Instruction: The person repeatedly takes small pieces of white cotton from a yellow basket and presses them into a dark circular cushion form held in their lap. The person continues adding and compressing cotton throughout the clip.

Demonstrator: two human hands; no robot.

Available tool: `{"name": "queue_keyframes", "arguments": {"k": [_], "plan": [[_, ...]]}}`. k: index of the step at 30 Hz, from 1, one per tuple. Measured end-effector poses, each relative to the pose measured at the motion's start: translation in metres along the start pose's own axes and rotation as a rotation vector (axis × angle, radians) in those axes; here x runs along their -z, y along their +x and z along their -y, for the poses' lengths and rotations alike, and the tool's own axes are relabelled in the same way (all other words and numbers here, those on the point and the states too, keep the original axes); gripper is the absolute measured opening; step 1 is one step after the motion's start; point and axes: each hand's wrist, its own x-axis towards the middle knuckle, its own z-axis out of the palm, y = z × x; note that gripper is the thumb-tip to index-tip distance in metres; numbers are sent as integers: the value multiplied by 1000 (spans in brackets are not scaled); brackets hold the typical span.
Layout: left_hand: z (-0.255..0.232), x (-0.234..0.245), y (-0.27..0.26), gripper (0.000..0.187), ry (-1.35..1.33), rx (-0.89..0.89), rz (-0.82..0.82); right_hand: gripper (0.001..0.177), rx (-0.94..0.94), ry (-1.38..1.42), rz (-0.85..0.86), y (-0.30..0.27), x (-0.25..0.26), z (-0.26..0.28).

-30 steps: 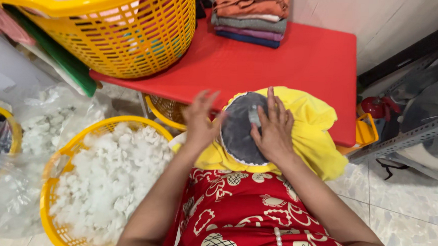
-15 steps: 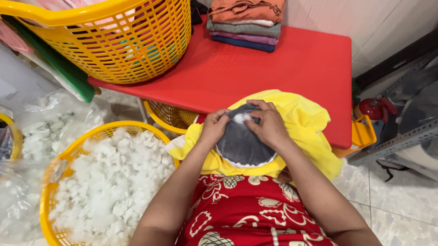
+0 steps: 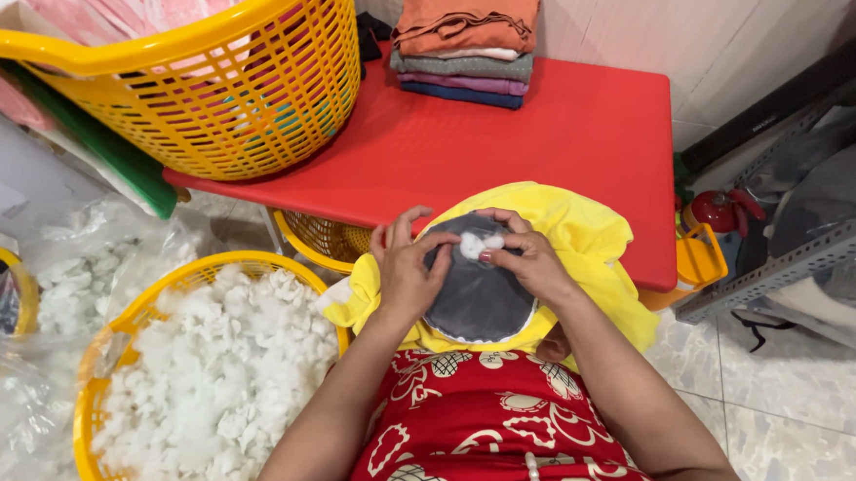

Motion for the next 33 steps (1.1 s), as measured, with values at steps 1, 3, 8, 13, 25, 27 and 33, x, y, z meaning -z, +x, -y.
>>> {"name": "queue_keyframes", "arguments": {"k": [1, 3, 8, 13, 25, 27, 33], "plan": [[-5, 2, 1, 23, 40, 16, 29, 21, -32, 63, -4, 1, -2, -3], [-15, 3, 2, 35, 95, 49, 100, 23, 25, -171, -93, 2, -7, -6], [-24, -4, 13, 44, 268, 69, 203, 29, 237, -402, -206, -7, -17, -1], [-16, -22, 25, 35, 290, 239, 239, 27, 245, -426, -342, -14, -19, 3], [-21, 8, -11, 16, -90, -37, -93, 16, 404, -642, -451, -26, -44, 43], [-21, 14, -15, 18, -55, -31, -93, 17, 455, -689, -473, -29, -45, 46], [-25, 6, 0, 30, -66, 106, 80, 16, 335, -554, -392, -15, -46, 41]]}}
